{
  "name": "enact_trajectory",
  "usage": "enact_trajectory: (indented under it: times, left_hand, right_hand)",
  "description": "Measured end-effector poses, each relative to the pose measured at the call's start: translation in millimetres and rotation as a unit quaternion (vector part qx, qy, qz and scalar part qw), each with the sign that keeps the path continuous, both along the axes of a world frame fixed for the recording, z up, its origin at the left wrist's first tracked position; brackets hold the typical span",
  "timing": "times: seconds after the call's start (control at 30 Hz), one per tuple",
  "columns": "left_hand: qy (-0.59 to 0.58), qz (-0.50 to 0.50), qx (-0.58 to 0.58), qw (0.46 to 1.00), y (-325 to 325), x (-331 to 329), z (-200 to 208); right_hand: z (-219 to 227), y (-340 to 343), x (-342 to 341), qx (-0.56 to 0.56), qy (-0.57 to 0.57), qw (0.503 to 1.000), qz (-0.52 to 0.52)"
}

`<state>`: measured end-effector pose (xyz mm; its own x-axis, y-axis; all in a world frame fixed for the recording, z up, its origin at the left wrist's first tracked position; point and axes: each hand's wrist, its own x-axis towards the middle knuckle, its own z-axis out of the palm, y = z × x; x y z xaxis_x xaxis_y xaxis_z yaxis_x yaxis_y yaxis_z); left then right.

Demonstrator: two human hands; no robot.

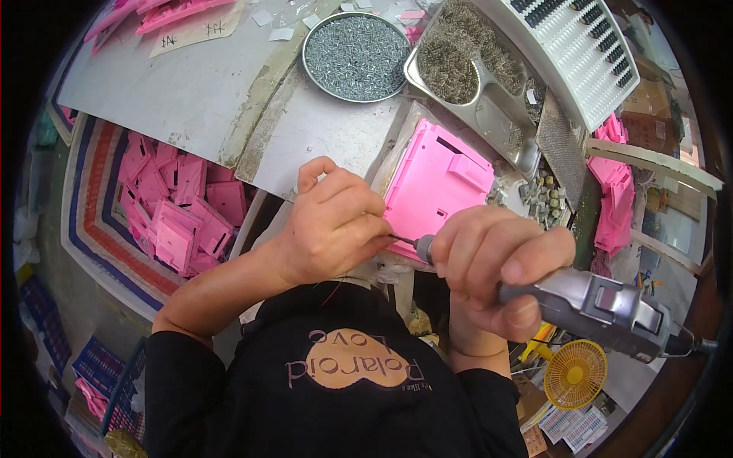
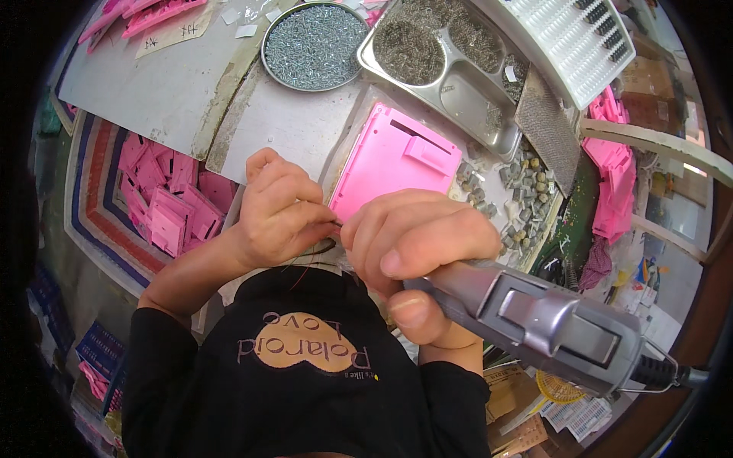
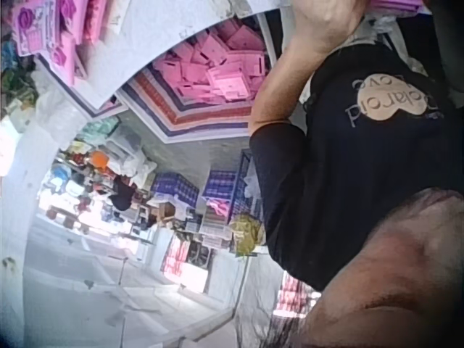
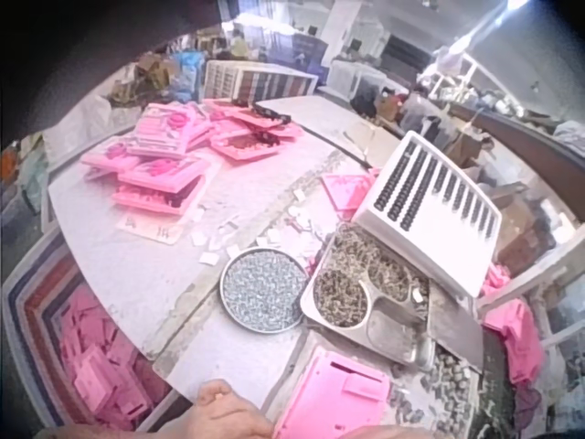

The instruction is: Assembling the internal components of a pink electronic device, including soldering wires and securing with screws.

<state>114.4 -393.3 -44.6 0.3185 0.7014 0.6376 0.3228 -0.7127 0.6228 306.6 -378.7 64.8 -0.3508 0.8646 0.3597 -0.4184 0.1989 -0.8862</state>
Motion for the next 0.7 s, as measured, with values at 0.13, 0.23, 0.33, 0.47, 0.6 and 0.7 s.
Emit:
enact_trajectory:
  times: [0.13, 0.23, 0.33, 0.47, 0.6, 0.7]
  left_hand:
    - [0.043, -0.03, -0.064, 0.997, -1.4, -0.1, 12.1]
    - [0.142, -0.152, -0.111, 0.972, 7.5, -7.6, 17.5]
    - [0.187, -0.158, -0.148, 0.958, 6.9, -10.1, 13.3]
    - [0.182, -0.153, -0.157, 0.959, 4.8, -12.7, 15.2]
    - [0.219, -0.142, -0.144, 0.955, 7.7, -9.5, 19.4]
    - [0.26, -0.141, -0.116, 0.948, 18.3, -0.1, 34.6]
  right_hand:
    - [-9.2, -11.2, -1.5, -0.017, -0.004, 1.0, -0.016]
    - [-25.8, -17.4, -4.2, 0.007, -0.048, 0.998, -0.026]
    - [-40.9, -15.6, -10.5, 0.08, -0.082, 0.993, -0.007]
    - [-45.1, -14.7, -22.3, 0.172, -0.092, 0.981, 0.016]
    - [-52.1, -14.9, -17.9, 0.139, -0.085, 0.987, -0.002]
    - [-25.3, -12.6, 22.9, 0.081, -0.053, 0.994, -0.054]
